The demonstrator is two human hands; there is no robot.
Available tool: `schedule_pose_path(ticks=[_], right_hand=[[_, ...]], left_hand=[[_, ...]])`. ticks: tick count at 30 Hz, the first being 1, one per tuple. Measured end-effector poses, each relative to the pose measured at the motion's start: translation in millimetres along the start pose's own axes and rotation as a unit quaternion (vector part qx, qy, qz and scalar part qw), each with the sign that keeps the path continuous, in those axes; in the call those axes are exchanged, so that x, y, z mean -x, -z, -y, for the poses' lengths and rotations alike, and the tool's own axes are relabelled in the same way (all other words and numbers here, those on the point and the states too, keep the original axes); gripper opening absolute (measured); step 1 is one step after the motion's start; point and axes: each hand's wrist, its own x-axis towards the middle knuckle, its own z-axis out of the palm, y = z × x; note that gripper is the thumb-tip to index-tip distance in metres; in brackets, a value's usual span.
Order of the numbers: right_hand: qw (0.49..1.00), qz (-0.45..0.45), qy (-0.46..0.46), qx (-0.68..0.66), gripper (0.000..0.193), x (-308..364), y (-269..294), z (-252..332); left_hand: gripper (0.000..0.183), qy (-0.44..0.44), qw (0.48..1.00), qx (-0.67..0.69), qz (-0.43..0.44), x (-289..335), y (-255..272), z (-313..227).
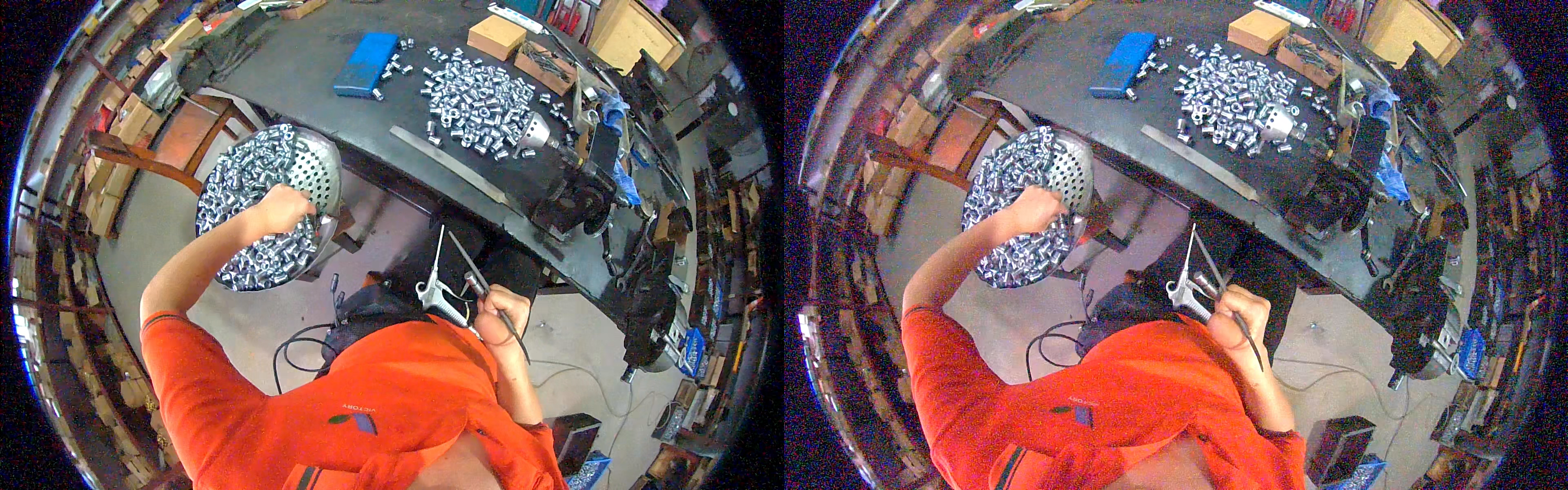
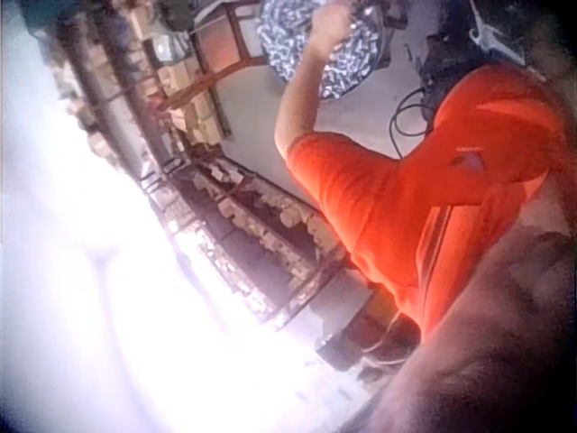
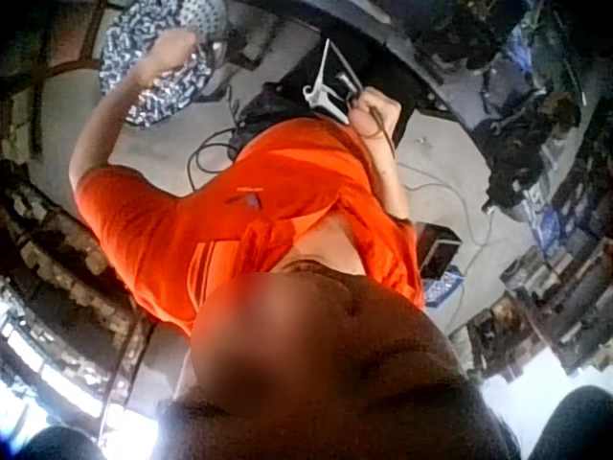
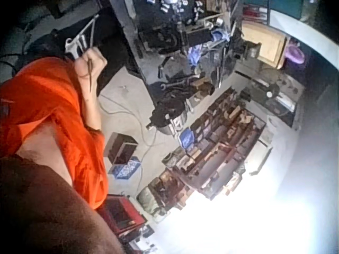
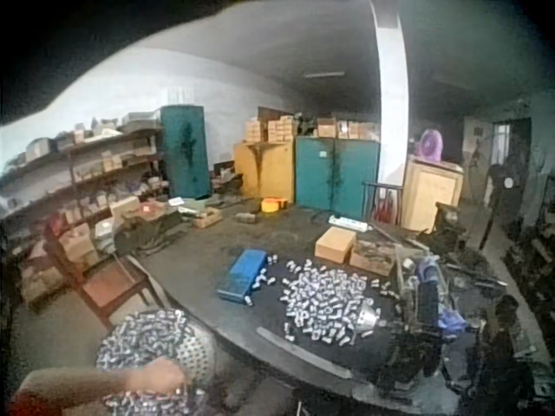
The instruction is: The person picks up metal components one at a time from a tray, rotates them by hand, and places them onto a workbench.
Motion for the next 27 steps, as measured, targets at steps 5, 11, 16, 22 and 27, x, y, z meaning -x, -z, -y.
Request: schedule_pose_path(ticks=[5, 11, 16, 22, 27], right_hand=[[0.999, 0.002, 0.006, 0.05, 0.02, -1.5, -5.1, 1.9], [0.999, -0.007, -0.005, 0.031, 0.018, 1.5, -2.7, 0.3], [0.998, -0.01, -0.01, 0.057, 0.019, 3.8, -2.7, -5.0], [1.0, 0.027, -0.013, -0.001, 0.021, 2.4, -6.2, -4.0], [0.998, 0.046, -0.022, -0.042, 0.027, 2.3, -3.2, -0.8]], left_hand=[[0.015, -0.062, 0.998, -0.019, 0.018, -16.5, -4.7, 9.9], [0.024, 0.057, 0.995, 0.064, 0.044, -11.2, -19.3, 16.7], [0.027, 0.096, 0.989, 0.09, 0.066, -13.9, -16.3, 10.9], [0.02, 0.046, 0.998, 0.042, -0.016, -10.0, -23.2, 1.2], [0.024, 0.079, 0.985, 0.111, -0.106, -0.2, -26.2, 1.0]])
